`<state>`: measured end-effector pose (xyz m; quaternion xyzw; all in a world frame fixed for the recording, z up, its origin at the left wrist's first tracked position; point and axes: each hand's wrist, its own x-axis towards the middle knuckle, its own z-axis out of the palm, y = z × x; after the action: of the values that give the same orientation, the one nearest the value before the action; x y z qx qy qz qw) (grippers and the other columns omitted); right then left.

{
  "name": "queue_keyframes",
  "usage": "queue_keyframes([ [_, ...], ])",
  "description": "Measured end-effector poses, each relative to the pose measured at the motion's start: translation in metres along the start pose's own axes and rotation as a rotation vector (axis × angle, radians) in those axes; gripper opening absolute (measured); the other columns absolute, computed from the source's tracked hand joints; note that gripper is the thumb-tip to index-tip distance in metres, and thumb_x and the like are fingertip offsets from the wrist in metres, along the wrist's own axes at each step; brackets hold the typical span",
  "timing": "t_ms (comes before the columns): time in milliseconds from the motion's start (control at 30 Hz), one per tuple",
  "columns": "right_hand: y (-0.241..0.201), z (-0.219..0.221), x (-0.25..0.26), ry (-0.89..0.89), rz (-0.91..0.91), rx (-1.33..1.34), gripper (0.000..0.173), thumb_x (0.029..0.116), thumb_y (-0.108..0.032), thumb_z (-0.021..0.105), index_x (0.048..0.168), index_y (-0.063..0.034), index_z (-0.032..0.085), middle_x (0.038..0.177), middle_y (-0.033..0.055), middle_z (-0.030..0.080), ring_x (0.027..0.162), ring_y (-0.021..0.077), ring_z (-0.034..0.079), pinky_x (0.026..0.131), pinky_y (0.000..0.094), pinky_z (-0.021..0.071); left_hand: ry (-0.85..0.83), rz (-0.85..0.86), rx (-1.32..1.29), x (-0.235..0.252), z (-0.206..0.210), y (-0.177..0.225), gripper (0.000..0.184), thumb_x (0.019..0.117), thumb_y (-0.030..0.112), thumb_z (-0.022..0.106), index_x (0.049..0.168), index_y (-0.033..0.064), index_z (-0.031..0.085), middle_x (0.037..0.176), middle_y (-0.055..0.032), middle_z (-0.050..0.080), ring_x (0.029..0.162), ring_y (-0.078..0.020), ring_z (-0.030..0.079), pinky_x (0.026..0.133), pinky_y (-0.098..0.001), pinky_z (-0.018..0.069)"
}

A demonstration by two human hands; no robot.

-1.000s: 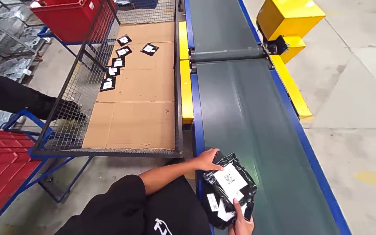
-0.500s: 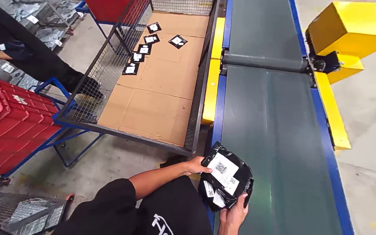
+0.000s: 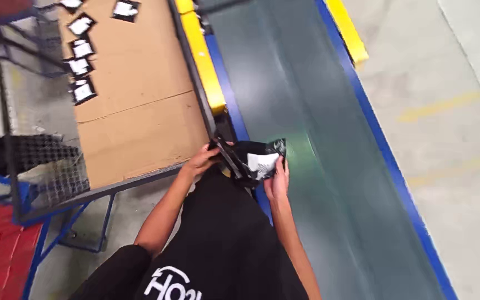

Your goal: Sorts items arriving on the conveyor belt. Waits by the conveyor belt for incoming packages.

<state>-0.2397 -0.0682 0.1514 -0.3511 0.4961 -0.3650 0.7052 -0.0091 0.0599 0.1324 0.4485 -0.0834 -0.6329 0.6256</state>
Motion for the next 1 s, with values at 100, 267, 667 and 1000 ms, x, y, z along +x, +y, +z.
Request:
queue_keyframes([
  [100, -0.009, 0.010, 0.001, -0.067, -0.028, 0.025, 0.048, 0.1111, -0.027, 0.040, 0.153, -0.0029, 0.035, 0.130, 0.0108, 0.063, 0.116, 0.0171, 0.065, 0.099, 0.0410, 0.0572, 0.058, -0.074, 0.068, 0.003, -0.004, -0.009, 0.047, 0.1069, 0.020, 0.053, 0.148, 0.0026, 0.038, 0.125, -0.0114, 0.068, 0.112, -0.0207, 0.069, 0.098, -0.0417, 0.0587],
  [267, -0.017, 0.008, -0.003, -0.170, -0.123, -0.069, 0.034, 0.1082, -0.018, 0.046, 0.135, 0.0013, 0.053, 0.113, 0.0081, 0.069, 0.102, 0.0149, 0.069, 0.092, 0.0369, 0.0593, -0.027, 0.005, 0.280, 0.021, 0.014, -0.026, 0.044, 0.0967, 0.015, 0.070, 0.134, -0.0023, 0.054, 0.115, -0.0073, 0.071, 0.103, -0.0141, 0.070, 0.094, -0.0356, 0.0594],
  [667, -0.021, -0.030, -0.013, -0.203, 0.063, -0.293, 0.046, 0.1058, -0.025, 0.050, 0.148, -0.0077, 0.043, 0.125, 0.0048, 0.067, 0.107, 0.0101, 0.068, 0.091, 0.0303, 0.0599, -0.241, -0.126, 0.417, 0.042, 0.023, 0.012, 0.048, 0.0925, 0.005, 0.073, 0.134, -0.0064, 0.052, 0.120, -0.0147, 0.069, 0.106, -0.0175, 0.070, 0.099, -0.0392, 0.0572],
  [1000, -0.013, -0.058, 0.004, -0.244, 0.091, -0.229, 0.050, 0.1107, -0.032, 0.028, 0.155, -0.0104, 0.032, 0.141, 0.0145, 0.063, 0.113, 0.0260, 0.071, 0.091, 0.0377, 0.0600, 1.042, 0.548, -0.453, 0.019, -0.202, 0.135, 0.077, 0.1064, 0.049, 0.053, 0.160, 0.0041, 0.020, 0.156, -0.0262, 0.042, 0.134, -0.0381, 0.057, 0.105, -0.0494, 0.0554],
])
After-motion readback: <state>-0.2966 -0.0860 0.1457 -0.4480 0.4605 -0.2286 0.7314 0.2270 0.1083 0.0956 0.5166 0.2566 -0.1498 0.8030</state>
